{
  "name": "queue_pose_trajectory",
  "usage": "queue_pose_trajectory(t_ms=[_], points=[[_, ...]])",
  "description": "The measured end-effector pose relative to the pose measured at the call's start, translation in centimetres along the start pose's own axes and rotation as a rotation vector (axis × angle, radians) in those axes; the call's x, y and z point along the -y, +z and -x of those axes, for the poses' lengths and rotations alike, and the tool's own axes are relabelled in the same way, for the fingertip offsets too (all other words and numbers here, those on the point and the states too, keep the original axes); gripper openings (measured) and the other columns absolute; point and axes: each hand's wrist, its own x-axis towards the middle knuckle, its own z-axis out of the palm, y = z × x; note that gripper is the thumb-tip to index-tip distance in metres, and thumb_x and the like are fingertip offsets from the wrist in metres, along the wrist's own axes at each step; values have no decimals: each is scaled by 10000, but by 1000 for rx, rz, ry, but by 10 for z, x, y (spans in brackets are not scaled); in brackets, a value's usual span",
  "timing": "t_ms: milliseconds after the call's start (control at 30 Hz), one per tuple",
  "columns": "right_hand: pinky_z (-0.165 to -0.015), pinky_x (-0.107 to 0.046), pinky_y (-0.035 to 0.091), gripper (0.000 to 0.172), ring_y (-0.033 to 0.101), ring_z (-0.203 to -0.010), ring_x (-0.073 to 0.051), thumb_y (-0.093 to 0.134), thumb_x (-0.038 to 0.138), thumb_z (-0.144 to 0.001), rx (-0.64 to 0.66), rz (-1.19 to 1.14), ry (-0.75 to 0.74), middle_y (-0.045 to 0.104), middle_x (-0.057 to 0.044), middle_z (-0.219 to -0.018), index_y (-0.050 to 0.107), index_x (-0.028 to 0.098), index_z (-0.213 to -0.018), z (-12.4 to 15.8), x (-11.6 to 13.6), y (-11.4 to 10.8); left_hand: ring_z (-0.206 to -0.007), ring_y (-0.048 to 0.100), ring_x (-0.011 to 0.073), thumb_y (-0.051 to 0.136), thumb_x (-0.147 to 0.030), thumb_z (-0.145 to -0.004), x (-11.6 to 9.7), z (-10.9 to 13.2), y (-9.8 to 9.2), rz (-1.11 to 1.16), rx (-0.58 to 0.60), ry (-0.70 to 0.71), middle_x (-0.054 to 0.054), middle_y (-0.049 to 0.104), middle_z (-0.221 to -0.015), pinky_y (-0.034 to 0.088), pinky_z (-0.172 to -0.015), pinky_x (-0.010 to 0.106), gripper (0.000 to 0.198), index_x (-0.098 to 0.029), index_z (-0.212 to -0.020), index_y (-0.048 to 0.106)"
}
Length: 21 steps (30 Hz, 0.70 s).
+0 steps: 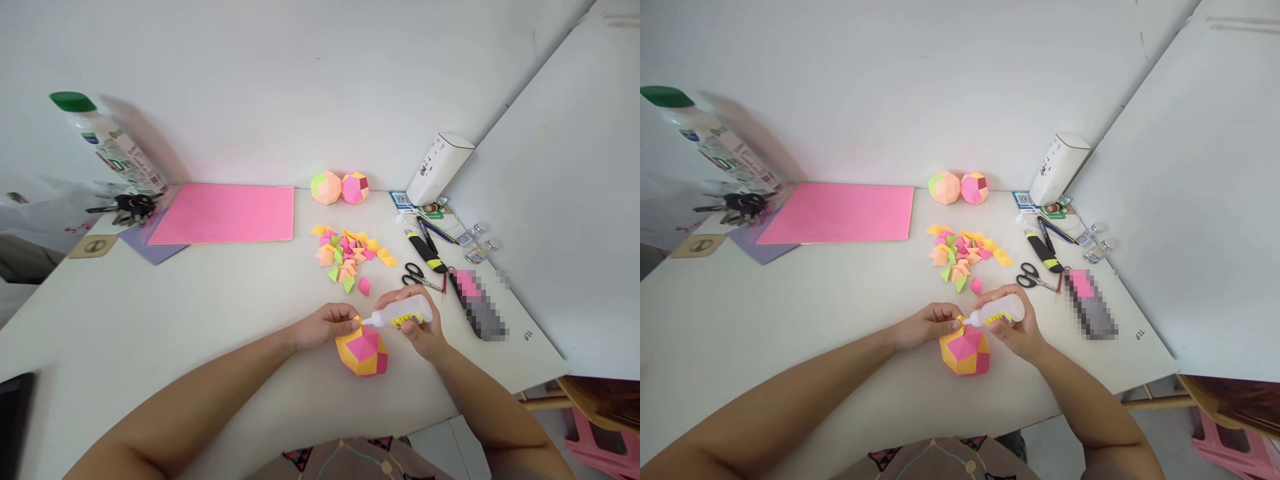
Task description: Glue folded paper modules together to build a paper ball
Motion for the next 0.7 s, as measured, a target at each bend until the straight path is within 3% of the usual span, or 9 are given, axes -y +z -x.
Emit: queue_pose_trajectory(t_ms=[267, 700], points=[[-462, -224, 379, 225, 514, -543, -110, 587, 396, -819, -128, -60, 48, 688, -48, -860, 481, 244, -946, 1, -4, -1, -623, 456, 88, 632, -422, -760, -4, 1, 2, 3, 5, -5, -13, 533, -690, 335, -596, 222, 281, -145, -758, 588], [-434, -230, 332, 258, 467, -471, -94, 582, 447, -810, -189, -145, 192, 690, -35, -808, 480, 229, -901, -4, -7, 0, -611, 421, 85, 610, -411, -780, -2, -1, -1, -10, 27, -5, -22, 507, -681, 298, -581, 225, 262, -152, -766, 579]])
